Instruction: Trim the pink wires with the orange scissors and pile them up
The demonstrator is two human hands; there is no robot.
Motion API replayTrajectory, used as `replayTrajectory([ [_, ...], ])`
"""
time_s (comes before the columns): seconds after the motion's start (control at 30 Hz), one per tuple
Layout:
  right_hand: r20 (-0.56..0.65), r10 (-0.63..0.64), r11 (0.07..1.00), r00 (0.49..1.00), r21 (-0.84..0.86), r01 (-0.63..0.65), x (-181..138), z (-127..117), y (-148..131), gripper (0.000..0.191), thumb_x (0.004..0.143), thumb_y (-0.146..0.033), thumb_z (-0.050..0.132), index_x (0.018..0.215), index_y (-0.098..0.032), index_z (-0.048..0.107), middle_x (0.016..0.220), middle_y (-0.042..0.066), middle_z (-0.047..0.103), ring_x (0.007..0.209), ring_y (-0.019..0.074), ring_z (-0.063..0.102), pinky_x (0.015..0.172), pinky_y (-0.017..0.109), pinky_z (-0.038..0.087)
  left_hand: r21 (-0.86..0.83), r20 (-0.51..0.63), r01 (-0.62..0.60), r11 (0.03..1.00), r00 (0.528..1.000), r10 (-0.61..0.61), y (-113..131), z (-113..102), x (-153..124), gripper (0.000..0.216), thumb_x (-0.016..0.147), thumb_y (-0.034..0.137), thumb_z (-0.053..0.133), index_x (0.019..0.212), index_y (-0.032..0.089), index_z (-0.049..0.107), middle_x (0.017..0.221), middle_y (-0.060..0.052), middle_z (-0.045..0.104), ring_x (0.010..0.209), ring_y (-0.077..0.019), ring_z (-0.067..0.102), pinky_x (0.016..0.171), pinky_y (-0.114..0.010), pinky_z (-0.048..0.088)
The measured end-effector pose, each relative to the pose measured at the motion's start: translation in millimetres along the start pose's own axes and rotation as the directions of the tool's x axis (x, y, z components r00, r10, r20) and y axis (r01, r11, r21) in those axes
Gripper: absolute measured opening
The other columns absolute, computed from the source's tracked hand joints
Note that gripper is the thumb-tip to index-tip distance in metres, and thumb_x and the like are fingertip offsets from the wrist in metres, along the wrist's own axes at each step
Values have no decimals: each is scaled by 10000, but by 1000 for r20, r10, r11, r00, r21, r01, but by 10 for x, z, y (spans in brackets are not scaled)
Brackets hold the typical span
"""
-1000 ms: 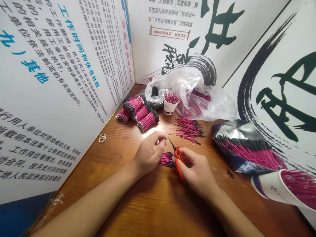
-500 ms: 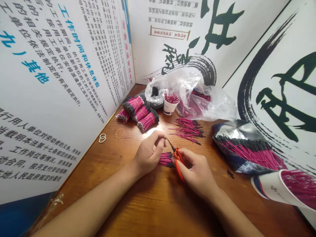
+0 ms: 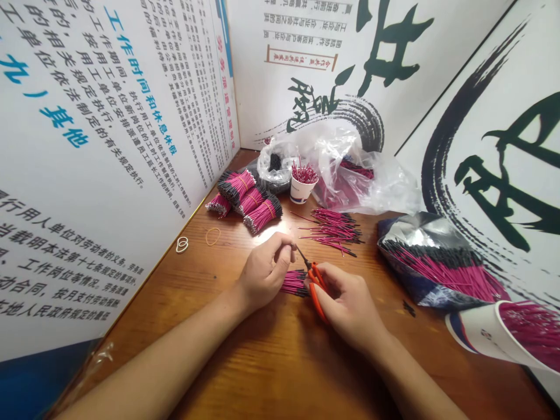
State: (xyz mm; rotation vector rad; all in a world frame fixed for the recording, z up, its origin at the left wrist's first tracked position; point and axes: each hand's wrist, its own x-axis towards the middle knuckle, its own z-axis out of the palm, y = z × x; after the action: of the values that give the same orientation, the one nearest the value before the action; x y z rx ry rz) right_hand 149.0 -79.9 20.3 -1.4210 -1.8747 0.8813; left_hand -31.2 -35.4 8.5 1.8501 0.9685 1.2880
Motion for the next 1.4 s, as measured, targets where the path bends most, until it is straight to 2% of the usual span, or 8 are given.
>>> replayTrajectory([
  [0.27, 17, 5, 1000, 1000, -10, -5, -1, -2, 5, 151, 884, -287, 539, 795, -186, 607, 596, -39, 492, 532, 109, 403, 514, 228, 309, -13, -11, 5, 1000, 1000, -5, 13, 5, 6, 190, 984, 210, 363, 884, 176, 522, 741, 3, 566, 685, -115, 544, 674, -242, 441],
  [0.57, 23, 15, 1000, 1000, -21, -14, 6, -1, 6, 158, 873, -299, 539, 815, -181, 627, 607, -31, 525, 531, 110, 419, 518, 228, 316, -178, 79, 150, 973, 987, -138, 22, 18, 13, 235, 992, 270, 374, 848, 161, 524, 712, 7, 532, 649, -109, 504, 628, -235, 422],
  [0.83, -11, 18, 1000, 1000, 3, -18, -5, 9, 26, 149, 883, -288, 540, 838, -183, 634, 635, -25, 548, 541, 111, 434, 523, 225, 329, -258, 20, 127, 958, 992, -126, 1, 40, 6, 155, 989, 272, 436, 906, 166, 515, 783, -1, 565, 695, -102, 536, 654, -231, 444],
  [1.4, -14, 3, 1000, 1000, -2, -3, 1, 11, 32, 140, 878, -269, 538, 826, -177, 630, 632, -31, 534, 541, 105, 426, 522, 218, 329, -155, -18, 84, 984, 996, -88, 4, 36, 10, 130, 979, 240, 462, 936, 176, 567, 806, -8, 576, 740, -111, 547, 672, -243, 440],
])
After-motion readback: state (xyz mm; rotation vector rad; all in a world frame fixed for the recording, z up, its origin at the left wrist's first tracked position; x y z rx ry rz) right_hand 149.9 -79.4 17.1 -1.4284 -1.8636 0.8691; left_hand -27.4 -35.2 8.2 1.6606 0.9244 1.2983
